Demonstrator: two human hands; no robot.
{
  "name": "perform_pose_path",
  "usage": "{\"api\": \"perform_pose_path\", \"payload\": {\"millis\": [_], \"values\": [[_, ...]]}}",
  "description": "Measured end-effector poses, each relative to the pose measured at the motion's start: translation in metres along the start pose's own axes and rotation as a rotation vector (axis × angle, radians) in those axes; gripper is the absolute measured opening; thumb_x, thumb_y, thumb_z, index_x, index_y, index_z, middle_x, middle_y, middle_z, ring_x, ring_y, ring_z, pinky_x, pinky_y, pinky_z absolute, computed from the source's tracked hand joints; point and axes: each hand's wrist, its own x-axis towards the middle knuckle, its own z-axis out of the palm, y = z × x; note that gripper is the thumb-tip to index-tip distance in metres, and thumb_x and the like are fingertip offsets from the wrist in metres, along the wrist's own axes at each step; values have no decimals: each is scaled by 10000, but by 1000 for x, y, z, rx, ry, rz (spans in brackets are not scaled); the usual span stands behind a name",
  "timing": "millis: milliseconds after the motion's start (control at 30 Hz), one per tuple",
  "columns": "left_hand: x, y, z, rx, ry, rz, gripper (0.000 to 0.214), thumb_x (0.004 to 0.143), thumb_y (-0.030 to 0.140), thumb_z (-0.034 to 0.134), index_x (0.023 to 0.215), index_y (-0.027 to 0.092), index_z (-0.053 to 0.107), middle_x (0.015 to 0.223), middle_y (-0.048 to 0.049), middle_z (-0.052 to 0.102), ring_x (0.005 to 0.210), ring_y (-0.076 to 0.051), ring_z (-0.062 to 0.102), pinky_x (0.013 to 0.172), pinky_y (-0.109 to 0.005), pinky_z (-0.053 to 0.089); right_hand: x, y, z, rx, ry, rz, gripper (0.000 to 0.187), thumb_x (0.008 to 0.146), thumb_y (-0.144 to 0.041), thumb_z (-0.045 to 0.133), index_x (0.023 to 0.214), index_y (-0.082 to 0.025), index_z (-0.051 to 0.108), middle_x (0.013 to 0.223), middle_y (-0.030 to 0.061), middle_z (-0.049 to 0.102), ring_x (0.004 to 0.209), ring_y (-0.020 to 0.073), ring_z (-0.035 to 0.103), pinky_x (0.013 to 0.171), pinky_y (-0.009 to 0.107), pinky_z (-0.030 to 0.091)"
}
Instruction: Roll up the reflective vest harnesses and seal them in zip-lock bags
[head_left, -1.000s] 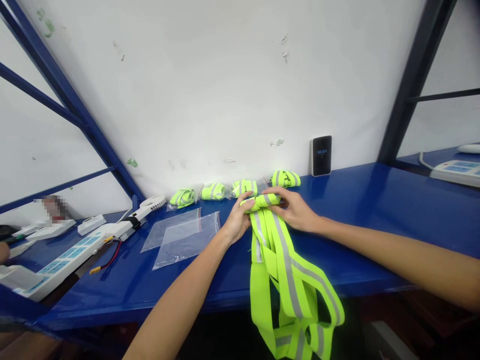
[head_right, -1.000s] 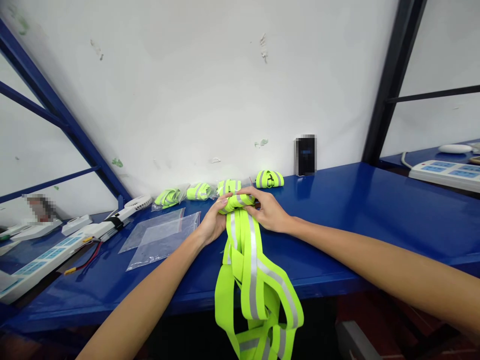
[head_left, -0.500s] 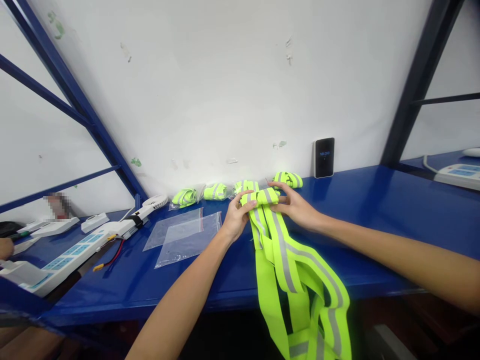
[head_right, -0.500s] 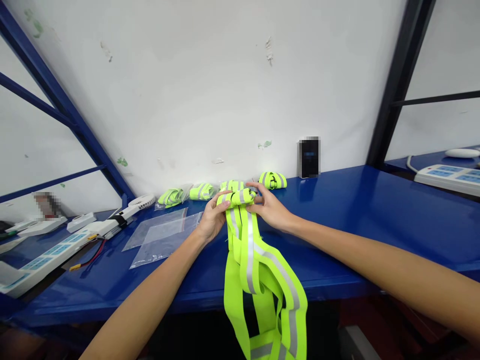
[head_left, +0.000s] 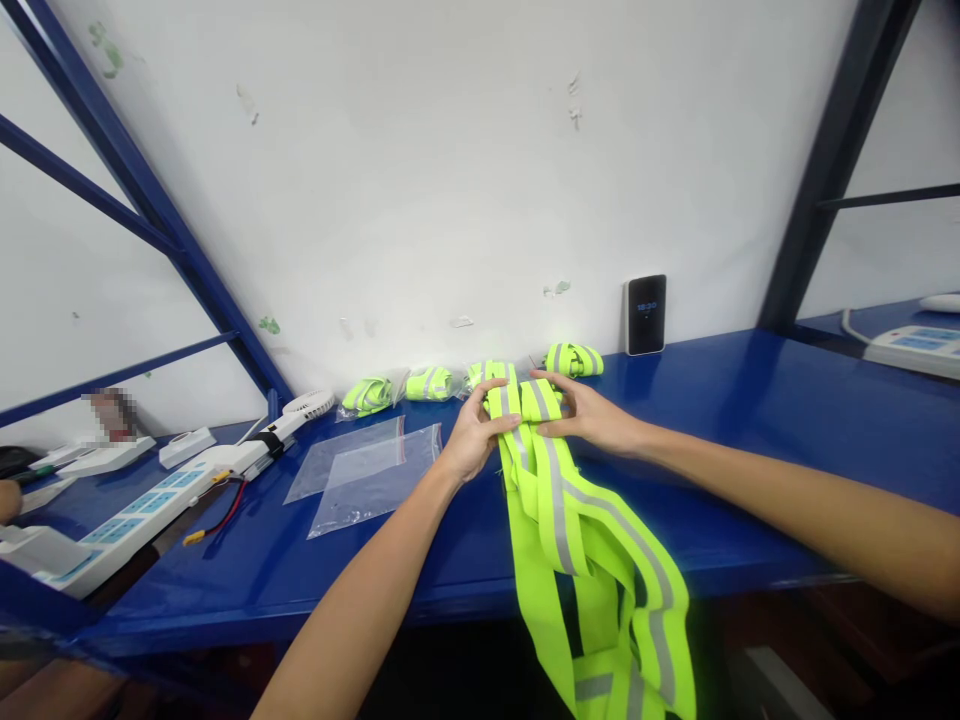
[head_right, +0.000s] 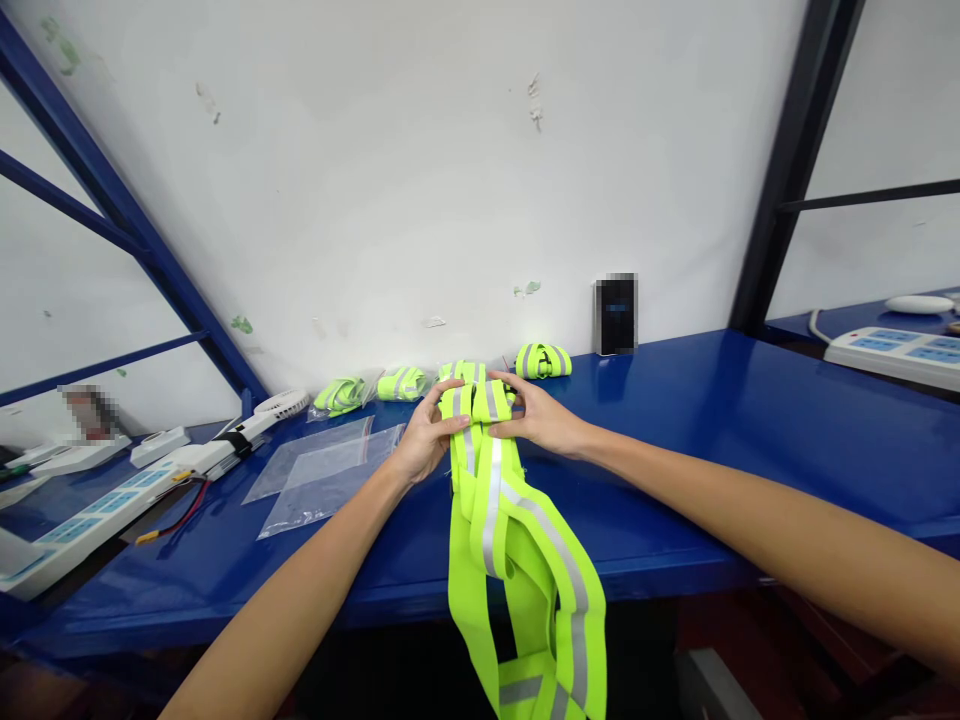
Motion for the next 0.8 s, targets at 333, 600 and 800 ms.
{"api": "perform_pose_path", "payload": {"millis": [333, 600, 800], "values": [[6, -5, -5, 65, -3, 70, 977, 525, 116, 853, 1355, 267, 360, 1064, -49, 652, 945, -228, 656, 865, -365, 500, 6, 10, -4, 311, -24, 156, 529, 726, -193, 771, 1223, -176, 591, 1060, 96, 696, 873, 207, 698, 787, 338, 598], [5, -8, -5, 114, -72, 58, 670, 578, 130, 833, 1122, 226, 453, 987, -29, 634, 893, -193, 642, 825, -329, 511, 1, 11, 1, 334, -73, 160, 354, 718, -227, 783, 1050, -174, 674, 1019, 88, 734, 877, 230, 709, 839, 398, 576], [2, -5, 2, 175, -55, 117, 624, 626, 144, 802, 1162, 245, 497, 1184, -49, 554, 988, -202, 626, 874, -320, 503, 2, 15, 3, 197, 29, 45, 374, 686, -266, 789, 1024, -142, 687, 938, 78, 743, 810, 237, 703, 733, 381, 575]]}}
